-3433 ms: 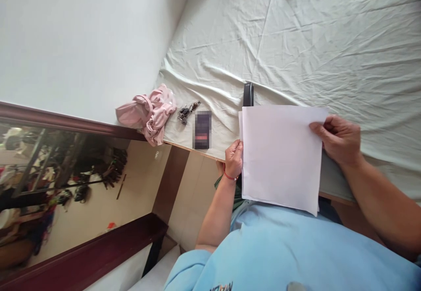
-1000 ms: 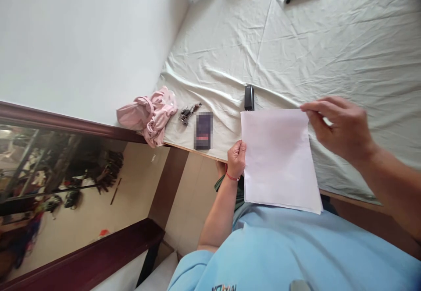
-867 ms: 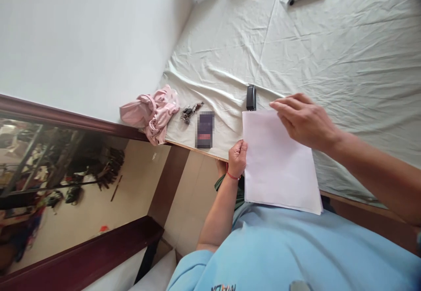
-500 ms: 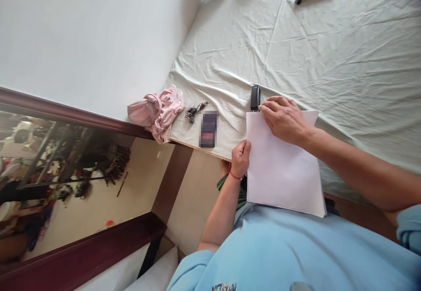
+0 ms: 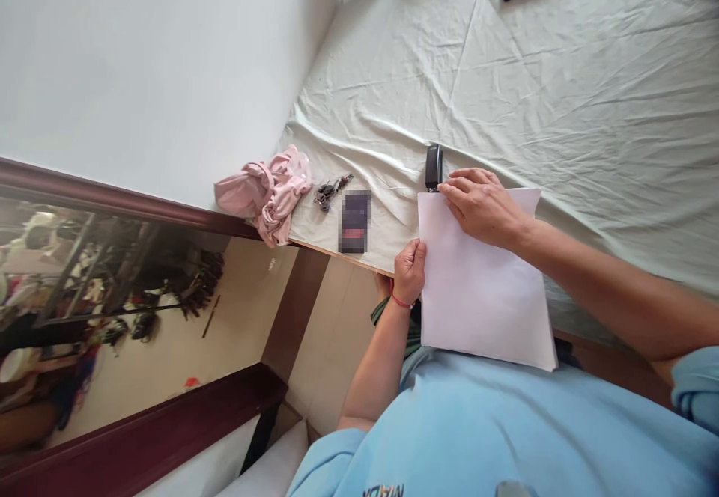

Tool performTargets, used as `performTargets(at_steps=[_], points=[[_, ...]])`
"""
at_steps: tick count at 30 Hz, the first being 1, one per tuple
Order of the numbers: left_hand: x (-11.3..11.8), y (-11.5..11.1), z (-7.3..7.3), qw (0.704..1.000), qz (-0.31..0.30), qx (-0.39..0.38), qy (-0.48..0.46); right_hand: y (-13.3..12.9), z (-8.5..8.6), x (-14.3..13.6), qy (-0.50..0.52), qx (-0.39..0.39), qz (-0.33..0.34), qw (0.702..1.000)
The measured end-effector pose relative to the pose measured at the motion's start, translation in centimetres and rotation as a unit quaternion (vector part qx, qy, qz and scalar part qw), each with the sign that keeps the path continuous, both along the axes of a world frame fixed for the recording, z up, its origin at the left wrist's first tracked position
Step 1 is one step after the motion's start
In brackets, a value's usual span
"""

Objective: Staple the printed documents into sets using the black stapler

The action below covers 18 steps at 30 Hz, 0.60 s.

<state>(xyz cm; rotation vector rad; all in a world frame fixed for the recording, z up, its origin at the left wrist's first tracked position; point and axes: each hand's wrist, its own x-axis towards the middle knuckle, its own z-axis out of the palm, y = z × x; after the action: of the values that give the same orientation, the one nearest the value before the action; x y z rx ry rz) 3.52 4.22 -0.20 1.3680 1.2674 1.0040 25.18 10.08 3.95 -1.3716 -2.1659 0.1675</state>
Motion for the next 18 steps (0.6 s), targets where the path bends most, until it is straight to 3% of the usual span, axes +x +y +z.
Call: performTargets(at_steps=[10,18], points=[[-0.2,0.0,-0.1,1.0,-0.008,0.018,0.022,0.1,-0.1,0.0,-0.046,-0.019,-0.004,0.999],[-0.1,-0.1,0.2,1.0,-0.015,-0.006,0.0,1.1,0.0,0.0,0.024,-0.072,0.009,0.997]])
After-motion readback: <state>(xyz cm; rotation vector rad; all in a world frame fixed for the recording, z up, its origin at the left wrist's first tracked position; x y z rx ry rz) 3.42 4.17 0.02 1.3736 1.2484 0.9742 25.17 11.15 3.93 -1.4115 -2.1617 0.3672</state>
